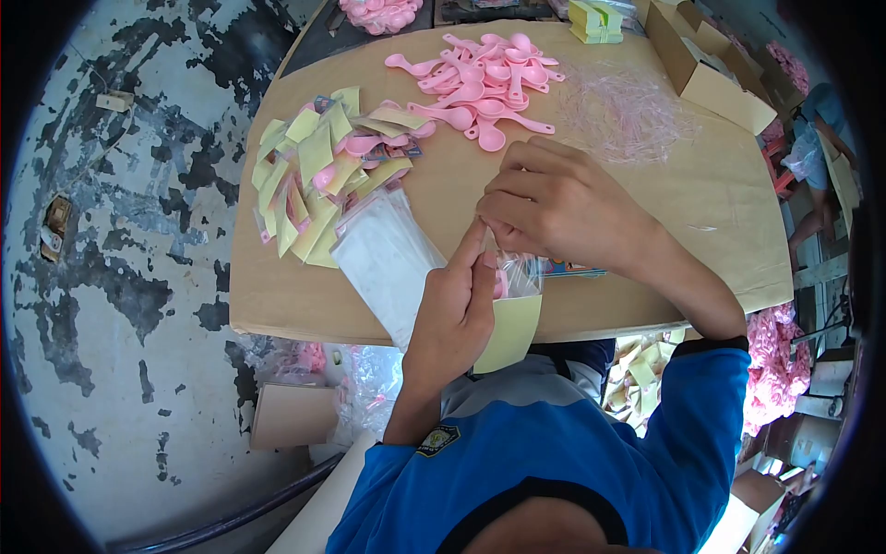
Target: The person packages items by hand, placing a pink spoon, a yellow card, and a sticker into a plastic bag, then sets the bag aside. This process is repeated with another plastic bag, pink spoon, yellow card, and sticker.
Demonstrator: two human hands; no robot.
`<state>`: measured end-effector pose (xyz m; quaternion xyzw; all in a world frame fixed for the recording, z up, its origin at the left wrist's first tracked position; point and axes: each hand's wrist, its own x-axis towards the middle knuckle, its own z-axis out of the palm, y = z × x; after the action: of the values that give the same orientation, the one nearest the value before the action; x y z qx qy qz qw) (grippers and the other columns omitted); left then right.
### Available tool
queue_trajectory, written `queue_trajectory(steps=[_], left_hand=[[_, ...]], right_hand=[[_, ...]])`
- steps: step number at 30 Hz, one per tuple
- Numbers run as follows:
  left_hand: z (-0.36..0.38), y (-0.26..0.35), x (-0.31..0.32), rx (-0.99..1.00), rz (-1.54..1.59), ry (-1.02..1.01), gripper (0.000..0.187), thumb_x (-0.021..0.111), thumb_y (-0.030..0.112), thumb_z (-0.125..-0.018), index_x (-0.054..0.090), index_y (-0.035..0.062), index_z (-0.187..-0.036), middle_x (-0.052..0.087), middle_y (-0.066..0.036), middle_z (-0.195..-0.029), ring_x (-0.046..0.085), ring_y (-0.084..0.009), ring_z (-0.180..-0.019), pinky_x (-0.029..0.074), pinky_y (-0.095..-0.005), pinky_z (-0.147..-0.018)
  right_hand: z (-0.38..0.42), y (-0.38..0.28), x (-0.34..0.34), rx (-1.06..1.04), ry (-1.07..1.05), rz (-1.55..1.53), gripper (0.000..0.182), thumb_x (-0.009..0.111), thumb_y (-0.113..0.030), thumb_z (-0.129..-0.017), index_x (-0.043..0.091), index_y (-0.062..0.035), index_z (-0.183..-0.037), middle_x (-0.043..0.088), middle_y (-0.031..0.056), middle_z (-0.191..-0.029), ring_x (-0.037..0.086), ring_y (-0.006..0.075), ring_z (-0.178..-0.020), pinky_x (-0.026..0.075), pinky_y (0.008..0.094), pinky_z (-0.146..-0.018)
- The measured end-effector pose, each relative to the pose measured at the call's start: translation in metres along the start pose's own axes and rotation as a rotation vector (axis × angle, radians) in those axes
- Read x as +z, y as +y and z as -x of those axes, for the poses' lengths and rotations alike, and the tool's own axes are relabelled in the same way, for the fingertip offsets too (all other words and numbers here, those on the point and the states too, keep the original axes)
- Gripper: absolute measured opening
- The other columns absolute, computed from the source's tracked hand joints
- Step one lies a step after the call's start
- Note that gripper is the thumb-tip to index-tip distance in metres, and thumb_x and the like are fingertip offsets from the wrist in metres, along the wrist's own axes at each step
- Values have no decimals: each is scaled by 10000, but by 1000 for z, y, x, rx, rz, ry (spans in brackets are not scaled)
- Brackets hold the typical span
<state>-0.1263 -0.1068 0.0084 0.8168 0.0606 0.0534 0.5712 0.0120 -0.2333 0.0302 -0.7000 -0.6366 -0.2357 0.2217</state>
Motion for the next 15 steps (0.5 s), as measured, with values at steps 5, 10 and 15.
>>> queue_trajectory(steps=[5, 10, 15], left_hand=[[2, -21, 3, 148, 55, -11, 438, 350, 134, -1024, 315, 16, -1444, 620, -141, -754, 567, -160, -600, 447, -288, -588], [2, -17, 5, 10, 831, 8, 319, 330, 177, -1043, 322, 24, -1324, 607, -217, -1186, 692, -255, -815, 551, -299, -702], [-2, -26, -2, 81, 814, 4, 191, 321, 199, -1045, 374, 26, -1107, 532, -292, -1276, 691, -375, -864, 599, -363, -695]], right_hand=[[5, 11, 1, 210, -1, -116, 187, 707, -154, -705, 550, -54, -734, 598, 63, -709, 573, 201, -726, 472, 331, -624], [17, 39, -69, 434, 158, -899, 177, 640, -157, -799, 496, -59, -763, 493, -11, -642, 495, 87, -594, 388, 239, -553], [75, 119, -64, 658, -413, -1124, 185, 640, -175, -791, 527, -33, -750, 595, 79, -714, 557, 81, -698, 418, 219, -601]])
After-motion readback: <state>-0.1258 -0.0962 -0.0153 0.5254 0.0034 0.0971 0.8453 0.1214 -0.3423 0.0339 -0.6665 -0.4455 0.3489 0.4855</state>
